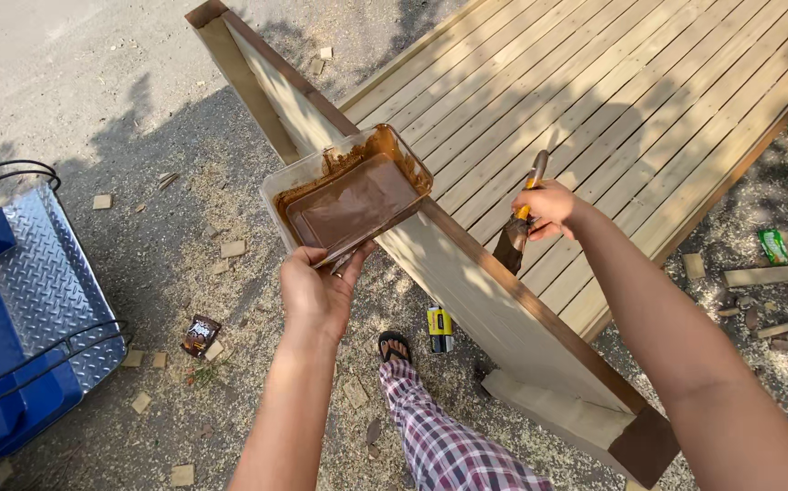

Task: The person applies brown wood stain to unfinished wooden furniture frames using a wide brush. They hold a plastic tray of stain in one hand, dip the brush, and brush the stain onto the slats and rails of the frames, moving around the pieces to coat different surfaces.

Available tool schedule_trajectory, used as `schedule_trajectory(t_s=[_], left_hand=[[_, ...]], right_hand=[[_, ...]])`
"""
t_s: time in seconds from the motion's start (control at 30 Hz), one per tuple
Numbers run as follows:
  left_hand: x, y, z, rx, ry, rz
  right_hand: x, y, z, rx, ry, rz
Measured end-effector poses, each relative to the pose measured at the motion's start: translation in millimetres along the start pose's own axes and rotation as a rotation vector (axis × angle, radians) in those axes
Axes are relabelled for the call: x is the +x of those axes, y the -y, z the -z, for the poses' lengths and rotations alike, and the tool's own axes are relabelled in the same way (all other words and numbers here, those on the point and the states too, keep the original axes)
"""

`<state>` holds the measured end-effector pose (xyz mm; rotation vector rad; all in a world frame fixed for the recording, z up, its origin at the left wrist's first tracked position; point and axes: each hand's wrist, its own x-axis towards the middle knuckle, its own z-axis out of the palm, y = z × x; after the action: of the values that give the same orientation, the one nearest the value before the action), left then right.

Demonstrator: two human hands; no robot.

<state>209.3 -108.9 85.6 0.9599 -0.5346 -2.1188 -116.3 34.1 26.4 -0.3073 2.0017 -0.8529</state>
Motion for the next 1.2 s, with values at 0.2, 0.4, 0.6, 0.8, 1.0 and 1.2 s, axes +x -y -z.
schedule_trajectory(t_s=[0.2, 0.4, 0.6, 0.8, 1.0, 1.2], left_hand=[[93, -41, -40, 0.065, 0.068, 0.065], [170, -72, -70, 0.100, 0.138, 0.099], [235, -76, -100, 0.241, 0.265, 0.270], [302, -70, -118, 0.328, 0.486, 0.524], [338, -64, -140, 0.520, 0.504, 0.679], [351, -40, -155, 0.638, 0.615, 0.877]], right_hand=[[50, 79, -69, 0.079, 0.030, 0.293], [97, 120, -84, 0.485, -0.126, 0.093], [111, 89, -86, 0.831, -0.163, -0.076], [87, 64, -110, 0.674, -0.323, -0.246], [33, 39, -118, 0.434, -0.340, -0.482], [-26, 19, -96, 0.189, -0.601, -0.587]])
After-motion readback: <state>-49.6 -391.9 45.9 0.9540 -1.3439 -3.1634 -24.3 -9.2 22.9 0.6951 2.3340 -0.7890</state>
